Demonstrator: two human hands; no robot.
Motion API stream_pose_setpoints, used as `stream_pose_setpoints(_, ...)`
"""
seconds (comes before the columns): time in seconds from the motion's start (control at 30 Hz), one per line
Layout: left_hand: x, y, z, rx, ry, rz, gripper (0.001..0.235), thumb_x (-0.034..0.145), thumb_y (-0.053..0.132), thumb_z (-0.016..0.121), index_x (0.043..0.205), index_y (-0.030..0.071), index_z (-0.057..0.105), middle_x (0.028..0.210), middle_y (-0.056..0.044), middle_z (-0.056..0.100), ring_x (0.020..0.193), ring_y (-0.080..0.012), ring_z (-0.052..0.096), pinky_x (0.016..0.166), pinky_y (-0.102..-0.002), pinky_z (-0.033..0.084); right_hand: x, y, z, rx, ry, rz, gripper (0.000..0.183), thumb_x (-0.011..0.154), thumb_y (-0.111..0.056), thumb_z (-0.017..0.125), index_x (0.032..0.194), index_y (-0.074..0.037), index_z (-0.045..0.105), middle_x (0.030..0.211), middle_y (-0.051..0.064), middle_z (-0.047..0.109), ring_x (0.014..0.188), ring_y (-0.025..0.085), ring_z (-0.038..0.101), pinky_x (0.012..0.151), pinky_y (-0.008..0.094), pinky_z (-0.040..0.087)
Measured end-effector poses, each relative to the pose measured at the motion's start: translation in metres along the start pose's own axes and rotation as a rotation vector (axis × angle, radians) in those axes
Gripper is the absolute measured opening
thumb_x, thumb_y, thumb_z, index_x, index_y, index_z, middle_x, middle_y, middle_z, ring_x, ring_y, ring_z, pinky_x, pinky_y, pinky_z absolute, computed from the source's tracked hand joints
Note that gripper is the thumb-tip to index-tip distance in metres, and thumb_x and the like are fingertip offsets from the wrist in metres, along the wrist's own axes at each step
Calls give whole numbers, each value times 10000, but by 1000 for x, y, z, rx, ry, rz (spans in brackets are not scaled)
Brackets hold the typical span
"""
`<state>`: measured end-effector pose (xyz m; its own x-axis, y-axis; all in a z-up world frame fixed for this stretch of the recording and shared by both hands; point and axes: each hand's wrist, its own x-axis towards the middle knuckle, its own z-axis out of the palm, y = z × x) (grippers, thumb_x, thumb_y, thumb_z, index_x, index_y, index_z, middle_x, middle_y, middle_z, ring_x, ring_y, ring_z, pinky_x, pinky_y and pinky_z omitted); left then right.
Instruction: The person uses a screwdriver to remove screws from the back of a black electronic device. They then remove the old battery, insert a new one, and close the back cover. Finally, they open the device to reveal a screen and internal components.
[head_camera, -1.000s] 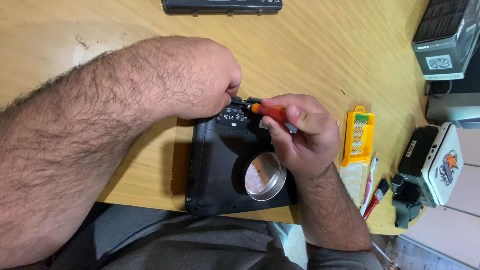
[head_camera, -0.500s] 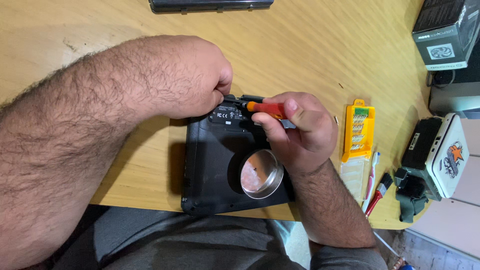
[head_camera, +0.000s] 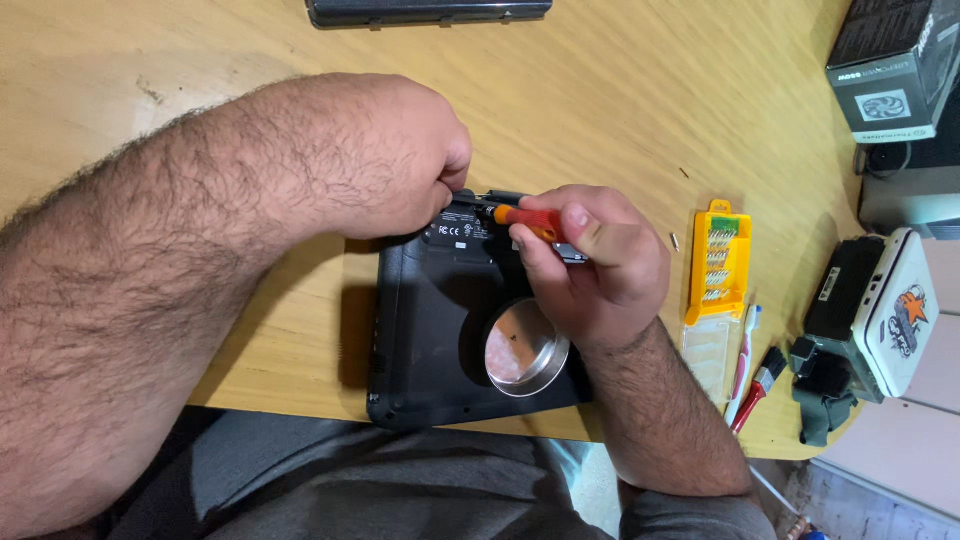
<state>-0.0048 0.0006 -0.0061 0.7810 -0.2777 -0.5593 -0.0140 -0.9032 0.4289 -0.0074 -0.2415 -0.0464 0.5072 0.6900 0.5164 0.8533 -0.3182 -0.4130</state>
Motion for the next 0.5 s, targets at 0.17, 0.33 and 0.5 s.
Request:
stream_pose_setpoints(0.17,-3,1,-4,-3,-18,3,224,979,281,553,985,315,774,894,42,731,823,-218,667,677,-415,533,-8,12,2,107,-1,-34,531,994,36,766,1344,-191,437,1091,205,713,918,288,762,790,386,645)
stream_pose_setpoints(0.33,1,1,-2,92,41,35,208,923,365,582,1036,358,756,975,24,745,932,-266,690,740,-478,552,2,7,-17,288,159,-17,409,1023,-27,696,1329,-222,508,1088,222,716,950,299,772,837,382,672)
stream_pose_setpoints(0.5,-3,10,-8,26,-22,-43,191,943,329,584,1054,294,734,960,34,744,881,-180,684,722,-380,564,3,3,-69,256,439,-112,311,975,-72,614,1169,-107,374,946,303,593,725,360,677,598,426,623)
